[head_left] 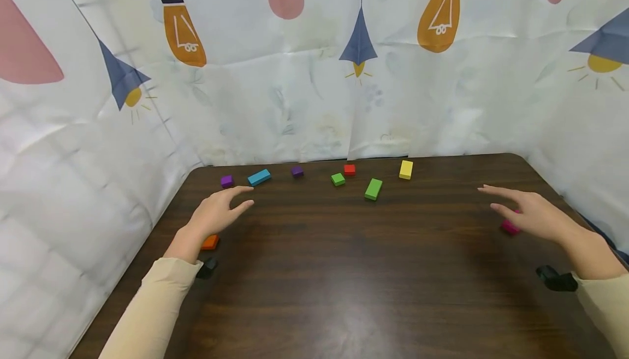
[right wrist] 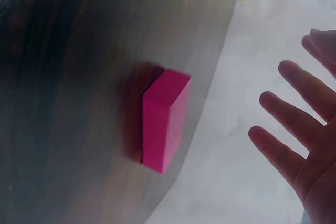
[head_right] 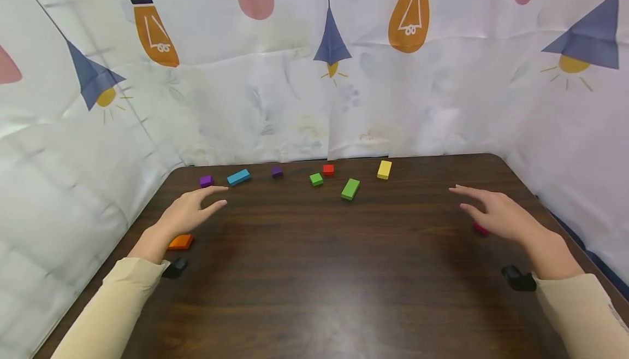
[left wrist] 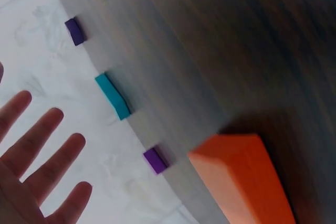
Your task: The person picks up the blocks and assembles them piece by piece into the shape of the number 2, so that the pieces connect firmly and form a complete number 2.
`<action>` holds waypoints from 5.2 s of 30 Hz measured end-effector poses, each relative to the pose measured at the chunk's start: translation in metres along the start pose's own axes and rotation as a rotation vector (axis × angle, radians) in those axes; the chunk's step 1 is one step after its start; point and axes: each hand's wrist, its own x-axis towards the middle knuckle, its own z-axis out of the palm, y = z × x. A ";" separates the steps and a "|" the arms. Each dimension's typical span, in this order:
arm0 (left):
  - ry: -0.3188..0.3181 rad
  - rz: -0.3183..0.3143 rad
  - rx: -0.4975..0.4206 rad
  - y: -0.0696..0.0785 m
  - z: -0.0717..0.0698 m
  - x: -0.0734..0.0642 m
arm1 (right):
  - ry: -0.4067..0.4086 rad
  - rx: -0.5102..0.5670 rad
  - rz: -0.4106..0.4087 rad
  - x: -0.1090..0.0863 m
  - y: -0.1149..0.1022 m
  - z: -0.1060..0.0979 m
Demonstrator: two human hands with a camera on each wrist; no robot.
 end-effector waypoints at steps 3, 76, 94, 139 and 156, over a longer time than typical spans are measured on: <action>-0.013 0.010 -0.005 -0.005 -0.001 -0.004 | 0.016 0.017 -0.006 -0.005 0.006 0.002; -0.287 0.034 -0.186 -0.082 -0.013 -0.050 | -0.161 -0.130 -0.075 -0.008 0.048 0.008; -0.268 0.066 -0.135 -0.080 -0.013 -0.049 | -0.136 -0.128 -0.051 -0.011 0.052 0.005; -0.265 0.258 -0.105 0.000 0.002 -0.007 | -0.165 -0.097 -0.123 0.008 0.000 0.006; -0.302 0.290 -0.083 0.022 0.010 -0.004 | -0.202 -0.055 -0.169 0.015 -0.022 0.014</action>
